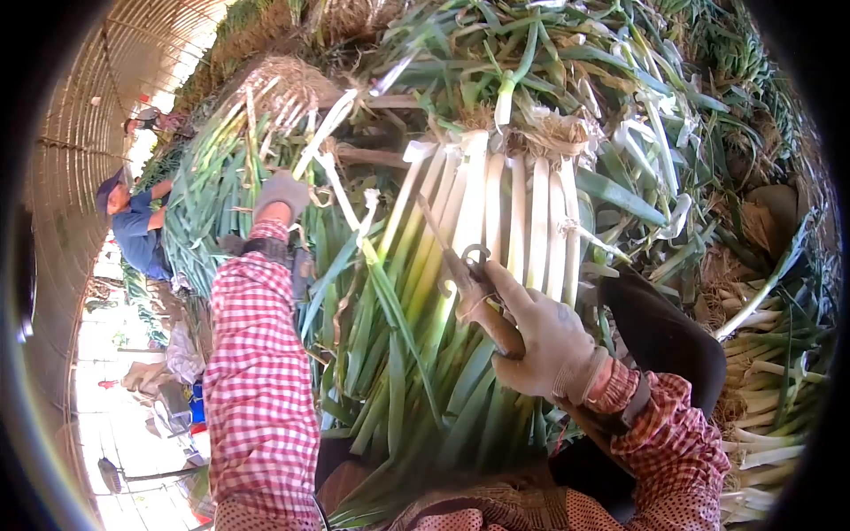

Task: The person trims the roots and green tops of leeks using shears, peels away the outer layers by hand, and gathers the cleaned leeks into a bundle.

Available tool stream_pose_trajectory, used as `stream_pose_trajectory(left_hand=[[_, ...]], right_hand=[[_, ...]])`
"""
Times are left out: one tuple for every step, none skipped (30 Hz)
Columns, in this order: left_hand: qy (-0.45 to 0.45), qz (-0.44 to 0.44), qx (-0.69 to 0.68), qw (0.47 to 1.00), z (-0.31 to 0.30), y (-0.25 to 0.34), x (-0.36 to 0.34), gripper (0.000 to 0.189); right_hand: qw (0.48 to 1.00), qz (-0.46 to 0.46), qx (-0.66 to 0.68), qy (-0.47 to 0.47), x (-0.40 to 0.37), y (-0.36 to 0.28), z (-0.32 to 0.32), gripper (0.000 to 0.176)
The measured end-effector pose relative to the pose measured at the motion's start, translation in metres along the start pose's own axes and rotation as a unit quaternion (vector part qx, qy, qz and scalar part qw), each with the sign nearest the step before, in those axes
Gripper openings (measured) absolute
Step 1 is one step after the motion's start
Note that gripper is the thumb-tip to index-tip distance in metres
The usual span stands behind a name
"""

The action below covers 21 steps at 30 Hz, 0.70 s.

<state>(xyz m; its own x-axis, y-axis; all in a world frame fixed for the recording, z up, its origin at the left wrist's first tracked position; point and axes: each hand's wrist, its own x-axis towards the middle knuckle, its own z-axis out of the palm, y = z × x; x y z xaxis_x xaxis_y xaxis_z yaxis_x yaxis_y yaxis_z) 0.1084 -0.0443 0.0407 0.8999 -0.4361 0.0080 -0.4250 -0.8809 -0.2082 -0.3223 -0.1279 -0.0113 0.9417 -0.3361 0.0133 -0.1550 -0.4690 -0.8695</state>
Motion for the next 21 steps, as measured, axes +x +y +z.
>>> stream_pose_trajectory(left_hand=[[-0.023, -0.004, -0.036, 0.999, 0.024, 0.006, 0.003, 0.044], [-0.053, -0.018, -0.05, 0.997, 0.047, 0.011, 0.008, 0.05], [-0.08, -0.031, -0.064, 0.994, 0.067, 0.018, 0.013, 0.057], [-0.062, -0.05, -0.11, 0.991, 0.085, 0.023, 0.012, 0.064], [-0.06, -0.047, -0.154, 0.985, 0.104, 0.023, 0.013, 0.069], [-0.08, -0.058, -0.151, 0.984, 0.108, 0.029, 0.011, 0.069], [-0.101, -0.071, -0.145, 0.982, 0.111, 0.035, 0.008, 0.07], [-0.098, -0.074, -0.191, 0.974, 0.133, 0.026, 0.018, 0.064], [-0.093, -0.062, -0.29, 0.95, 0.197, -0.007, 0.06, 0.05], [-0.094, 0.024, -0.318, 0.943, 0.185, -0.018, 0.064, 0.041], [-0.058, 0.116, -0.198, 0.972, 0.148, -0.028, 0.078, 0.036], [0.008, 0.2, -0.05, 0.979, 0.114, -0.038, 0.094, 0.032], [0.091, 0.261, 0.08, 0.958, 0.074, -0.046, 0.106, 0.031], [0.039, 0.197, -0.152, 0.968, 0.02, -0.05, 0.119, 0.03], [0.02, 0.126, -0.384, 0.915, -0.031, -0.057, 0.134, 0.032], [0.117, 0.168, -0.28, 0.938, -0.09, -0.048, 0.113, 0.031], [0.23, 0.183, -0.151, 0.944, -0.149, -0.039, 0.089, 0.031], [0.341, 0.169, -0.032, 0.924, -0.209, -0.03, 0.066, 0.033], [0.372, 0.135, -0.181, 0.9, -0.244, -0.017, 0.044, 0.036], [0.41, 0.114, -0.331, 0.842, -0.279, -0.005, 0.021, 0.041], [0.386, 0.145, -0.528, 0.742, -0.314, -0.009, 0.03, 0.047]], right_hand=[[0.999, 0.028, -0.001, -0.019, 0.001, -0.003, -0.005, 0.098], [0.998, 0.055, -0.004, -0.034, 0.003, -0.004, -0.01, 0.098], [0.996, 0.081, -0.009, -0.046, 0.007, -0.003, -0.014, 0.098], [0.993, 0.1, -0.028, -0.053, 0.007, -0.002, -0.015, 0.098], [0.994, 0.089, -0.038, -0.047, 0.006, 0.006, -0.01, 0.096], [0.995, 0.077, -0.043, -0.043, 0.006, 0.008, -0.009, 0.096], [0.996, 0.065, -0.047, -0.042, 0.007, 0.007, -0.009, 0.095], [0.994, 0.065, -0.067, -0.055, 0.008, 0.006, -0.01, 0.094], [0.994, 0.066, -0.068, -0.052, 0.007, 0.007, -0.007, 0.094], [0.995, 0.064, -0.064, -0.052, 0.005, 0.008, -0.004, 0.094], [0.995, 0.056, -0.06, -0.049, 0.005, 0.007, -0.001, 0.093], [0.995, 0.054, -0.062, -0.055, 0.004, 0.003, -0.001, 0.092], [0.995, 0.05, -0.053, -0.063, 0.004, 0.003, 0.0, 0.093], [0.995, 0.047, -0.046, -0.07, 0.003, 0.003, 0.0, 0.093], [0.995, 0.043, -0.039, -0.076, 0.002, 0.001, 0.001, 0.093], [0.995, 0.04, -0.04, -0.077, 0.002, -0.001, 0.001, 0.095], [0.997, 0.028, -0.033, -0.069, 0.002, -0.003, 0.003, 0.096], [0.998, 0.016, -0.026, -0.061, 0.001, -0.004, 0.004, 0.096], [0.999, 0.001, -0.021, -0.05, -0.001, -0.007, 0.002, 0.097], [0.998, 0.016, -0.018, -0.061, -0.003, -0.013, -0.003, 0.101], [0.998, 0.013, -0.024, -0.059, -0.007, -0.016, -0.005, 0.101]])
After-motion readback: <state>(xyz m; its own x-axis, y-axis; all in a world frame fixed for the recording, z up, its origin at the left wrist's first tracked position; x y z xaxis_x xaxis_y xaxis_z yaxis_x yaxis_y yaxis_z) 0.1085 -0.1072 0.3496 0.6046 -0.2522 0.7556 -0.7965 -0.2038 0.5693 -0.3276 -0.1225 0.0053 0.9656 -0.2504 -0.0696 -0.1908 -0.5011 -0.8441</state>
